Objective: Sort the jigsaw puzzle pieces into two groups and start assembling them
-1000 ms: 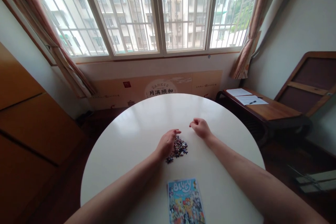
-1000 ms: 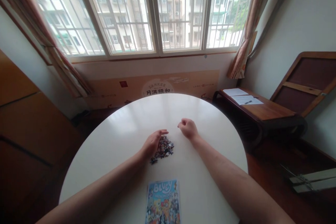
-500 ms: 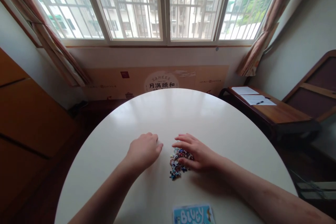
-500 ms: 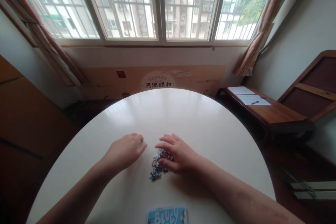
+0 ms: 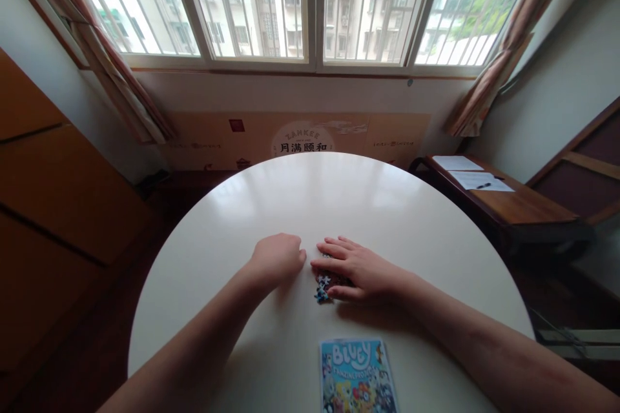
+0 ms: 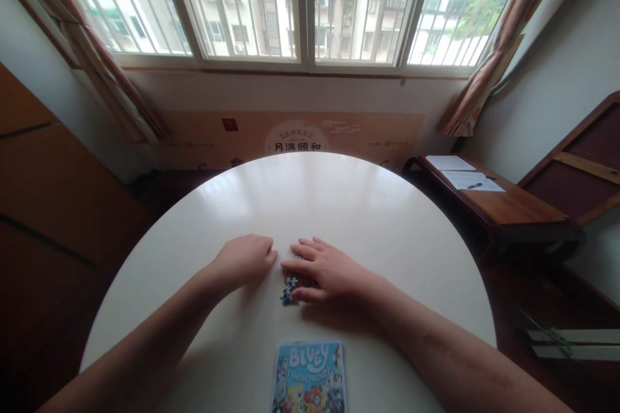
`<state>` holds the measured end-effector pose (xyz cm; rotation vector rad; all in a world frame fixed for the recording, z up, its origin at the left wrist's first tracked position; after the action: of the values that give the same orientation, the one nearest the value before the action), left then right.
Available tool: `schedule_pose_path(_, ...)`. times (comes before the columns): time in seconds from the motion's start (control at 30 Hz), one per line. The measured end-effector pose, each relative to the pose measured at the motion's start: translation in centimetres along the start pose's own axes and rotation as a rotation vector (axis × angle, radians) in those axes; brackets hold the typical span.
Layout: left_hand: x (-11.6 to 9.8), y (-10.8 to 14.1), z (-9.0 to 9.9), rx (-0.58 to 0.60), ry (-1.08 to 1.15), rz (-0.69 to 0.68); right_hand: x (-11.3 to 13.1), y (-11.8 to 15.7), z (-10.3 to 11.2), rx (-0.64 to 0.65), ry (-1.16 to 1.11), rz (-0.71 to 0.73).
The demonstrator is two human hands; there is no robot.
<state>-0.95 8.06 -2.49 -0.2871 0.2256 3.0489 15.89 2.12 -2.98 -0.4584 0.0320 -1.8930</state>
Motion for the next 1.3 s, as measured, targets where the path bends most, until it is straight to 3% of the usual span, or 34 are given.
schedule_pose_path(0.17, -2.0, 2.6, 1.2, 0.156, -0.262, -0.094, 0.8, 0.3, 0.8, 0.001, -0.086, 0.066)
schedule_pose_path(0.33, -3.1, 4.9, 1.8, 0.359, -0.282, -0.258, 0.8, 0.5, 1.2, 0.000, -0.206, 0.064)
schedule_pose_path(0.53, -3.4, 5.7, 1.7, 0.505, -0.249, -0.305, 1.0, 0.8, 1.5, -0.025, -0.321, 0.062)
schedule_pose_path(0.8, -3.9, 5.9, 1.5, 0.452, -0.253, -0.332, 0.8, 1.8, 1.8, -0.054, -0.489, -0.023)
schedule_pose_path(1.03, -3.7, 5.3, 1.7, 0.477, -0.218, -0.284, -1.7, 4.0, 4.4, -0.186, -0.285, -0.200)
schedule_pose_path(1.3, -3.7, 5.2, 1.6, 0.473, -0.232, -0.265, -1.7, 4.9, 4.7, -0.040, -0.322, -0.221)
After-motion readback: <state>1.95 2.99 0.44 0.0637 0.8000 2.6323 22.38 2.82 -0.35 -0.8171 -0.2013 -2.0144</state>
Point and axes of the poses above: each hand's wrist, its own y-axis away from the middle knuckle, its own z-axis out of the back of the hand, x = y × z, the point moved 6 cm from there along -y, towards the middle knuckle, and after that the axes turned 15 degrees about z, right-handed, at the moved point
